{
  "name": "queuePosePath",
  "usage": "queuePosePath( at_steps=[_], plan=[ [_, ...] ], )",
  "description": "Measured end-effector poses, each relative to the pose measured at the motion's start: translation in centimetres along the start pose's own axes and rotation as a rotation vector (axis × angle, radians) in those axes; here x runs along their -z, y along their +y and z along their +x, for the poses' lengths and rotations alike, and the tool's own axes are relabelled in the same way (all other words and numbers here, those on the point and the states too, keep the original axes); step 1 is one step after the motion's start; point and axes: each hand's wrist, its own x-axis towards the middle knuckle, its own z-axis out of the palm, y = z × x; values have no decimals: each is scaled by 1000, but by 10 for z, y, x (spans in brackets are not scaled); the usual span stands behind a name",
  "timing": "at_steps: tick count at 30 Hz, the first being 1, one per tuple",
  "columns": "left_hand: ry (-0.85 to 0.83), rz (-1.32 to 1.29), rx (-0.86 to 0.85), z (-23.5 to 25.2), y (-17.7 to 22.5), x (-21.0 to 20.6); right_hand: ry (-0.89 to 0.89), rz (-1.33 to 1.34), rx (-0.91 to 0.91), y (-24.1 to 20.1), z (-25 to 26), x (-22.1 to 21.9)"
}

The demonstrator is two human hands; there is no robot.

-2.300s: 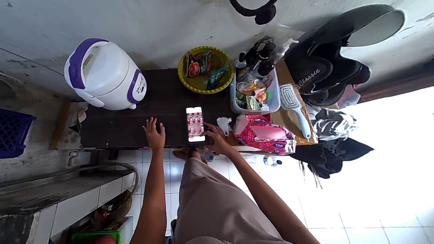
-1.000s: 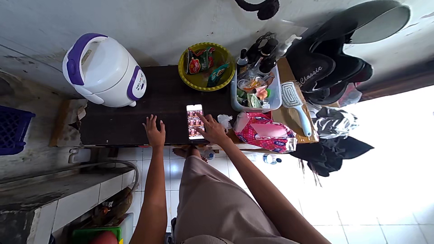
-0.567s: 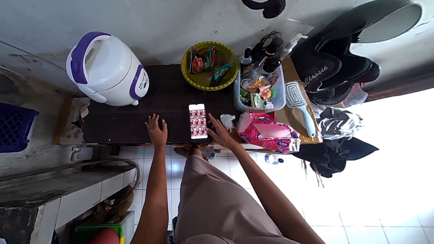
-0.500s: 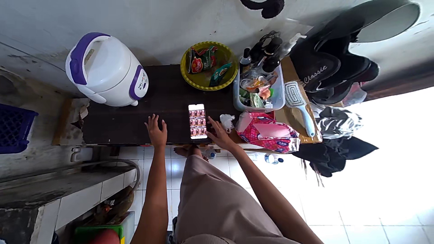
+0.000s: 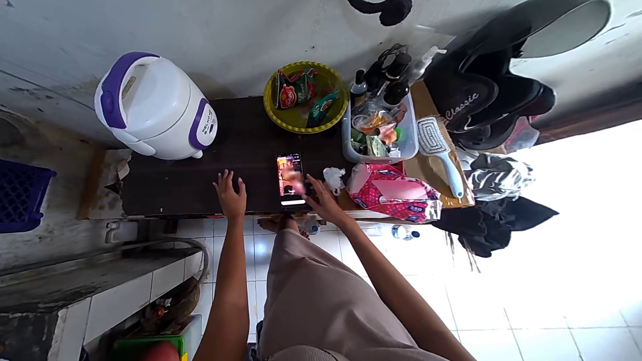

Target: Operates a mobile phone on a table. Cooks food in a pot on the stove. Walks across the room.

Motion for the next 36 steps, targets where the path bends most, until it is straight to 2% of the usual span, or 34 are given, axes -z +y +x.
queuePosePath(
  at_steps=[16, 28, 36],
  plan=[
    [15, -3, -16, -1, -1, -1, 12, -22, 9, -1, -1, -1],
    [10, -5, -9, 0, 0, 0, -165, -218, -133, -25, 18, 14],
    [6, -1, 0, 0, 0, 0, -185, -257, -157, -28, 21, 14]
  ],
)
